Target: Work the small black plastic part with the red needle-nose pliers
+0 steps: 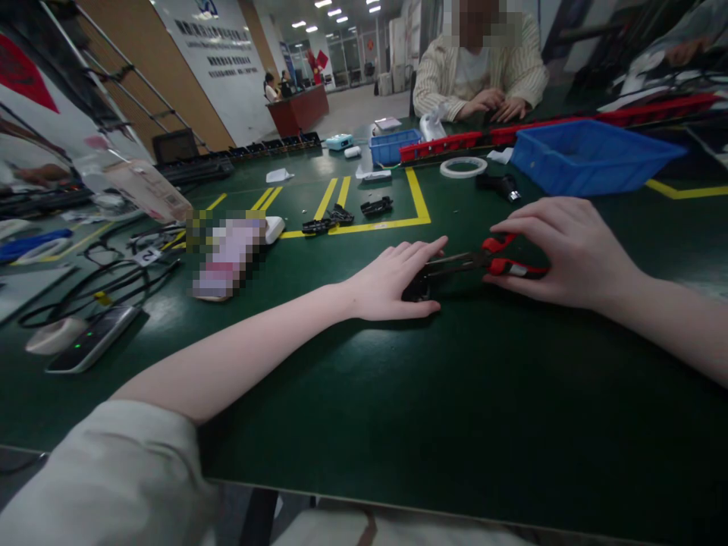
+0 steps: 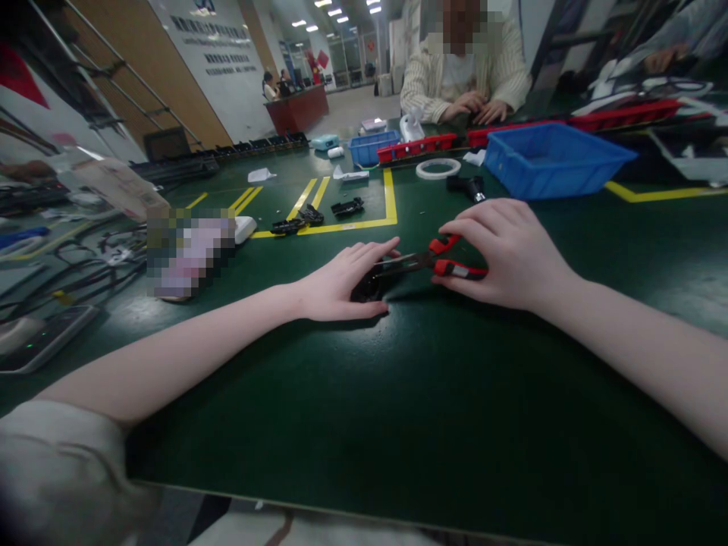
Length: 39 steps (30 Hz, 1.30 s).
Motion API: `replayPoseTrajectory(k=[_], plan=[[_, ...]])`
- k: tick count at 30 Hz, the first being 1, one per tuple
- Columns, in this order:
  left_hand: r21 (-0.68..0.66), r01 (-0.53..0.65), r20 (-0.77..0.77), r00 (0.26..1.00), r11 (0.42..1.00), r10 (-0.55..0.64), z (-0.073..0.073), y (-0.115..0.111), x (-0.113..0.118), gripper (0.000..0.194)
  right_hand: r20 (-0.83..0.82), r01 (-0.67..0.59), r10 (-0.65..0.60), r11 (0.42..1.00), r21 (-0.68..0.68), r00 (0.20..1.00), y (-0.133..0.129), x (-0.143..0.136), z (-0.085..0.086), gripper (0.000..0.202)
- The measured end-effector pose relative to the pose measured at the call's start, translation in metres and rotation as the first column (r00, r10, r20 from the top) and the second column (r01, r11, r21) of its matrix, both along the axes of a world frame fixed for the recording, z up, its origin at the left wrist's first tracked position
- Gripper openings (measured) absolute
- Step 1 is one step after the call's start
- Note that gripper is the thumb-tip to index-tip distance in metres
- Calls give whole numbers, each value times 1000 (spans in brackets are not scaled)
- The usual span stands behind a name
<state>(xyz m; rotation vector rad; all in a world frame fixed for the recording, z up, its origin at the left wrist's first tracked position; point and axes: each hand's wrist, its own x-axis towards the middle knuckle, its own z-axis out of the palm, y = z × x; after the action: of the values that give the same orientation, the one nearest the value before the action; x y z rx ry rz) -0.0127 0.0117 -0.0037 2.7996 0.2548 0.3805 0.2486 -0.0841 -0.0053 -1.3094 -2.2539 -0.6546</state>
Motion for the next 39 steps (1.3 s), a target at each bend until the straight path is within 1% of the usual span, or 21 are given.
replayPoseTrajectory(k=[3,7,10,14,16,17,20,22,24,26,28,30,32,33,36,39], plan=[[-13,10,-49,999,1000,-11,-1,2,0,82,44,40,-42,998,38,998,-1,0,2,45],[-48,3,-48,999,999,-6,0,2,-1,84,133,63,-75,994,94,988,-3,7,6,45],[-40,-48,-25,999,998,47,-1,2,-1,85,208,81,-109,987,135,972,-4,16,9,47],[-28,-157,-16,988,987,156,-1,1,-4,81,254,186,-222,970,158,942,-5,23,13,43],[-41,-209,-19,978,977,209,-1,1,-6,74,287,206,-242,967,152,927,-5,23,14,37],[-50,-223,-16,975,974,222,0,1,-7,67,316,199,-232,971,133,920,-4,22,14,33],[-74,-195,27,980,978,198,1,2,-9,46,365,142,-147,989,42,919,-3,21,14,24],[-88,-169,52,983,982,174,3,3,-10,37,298,98,-88,995,-17,950,-2,23,13,24],[-106,-159,55,985,981,166,4,3,-10,34,159,78,-68,995,-59,985,-1,27,10,30],[-132,-148,50,986,980,156,5,2,-10,33,23,81,-79,990,-117,997,1,35,5,46],[-167,-131,51,989,977,141,7,1,-10,33,-65,101,-116,974,-205,991,4,45,-3,63],[-200,-129,52,988,971,142,8,0,-10,31,-144,104,-155,946,-308,977,8,55,-10,72],[-218,-137,54,987,966,152,9,0,-12,29,-220,79,-187,904,-421,957,10,62,-14,72],[-223,-133,59,987,966,150,8,0,-13,28,-249,63,-194,890,-452,949,10,65,-15,71],[-245,-92,80,990,965,115,7,0,-22,27,-307,58,-225,881,-470,925,9,69,-13,68],[-290,-86,87,990,953,115,7,-2,-30,25,-352,111,-323,855,-507,879,6,67,-8,68]])
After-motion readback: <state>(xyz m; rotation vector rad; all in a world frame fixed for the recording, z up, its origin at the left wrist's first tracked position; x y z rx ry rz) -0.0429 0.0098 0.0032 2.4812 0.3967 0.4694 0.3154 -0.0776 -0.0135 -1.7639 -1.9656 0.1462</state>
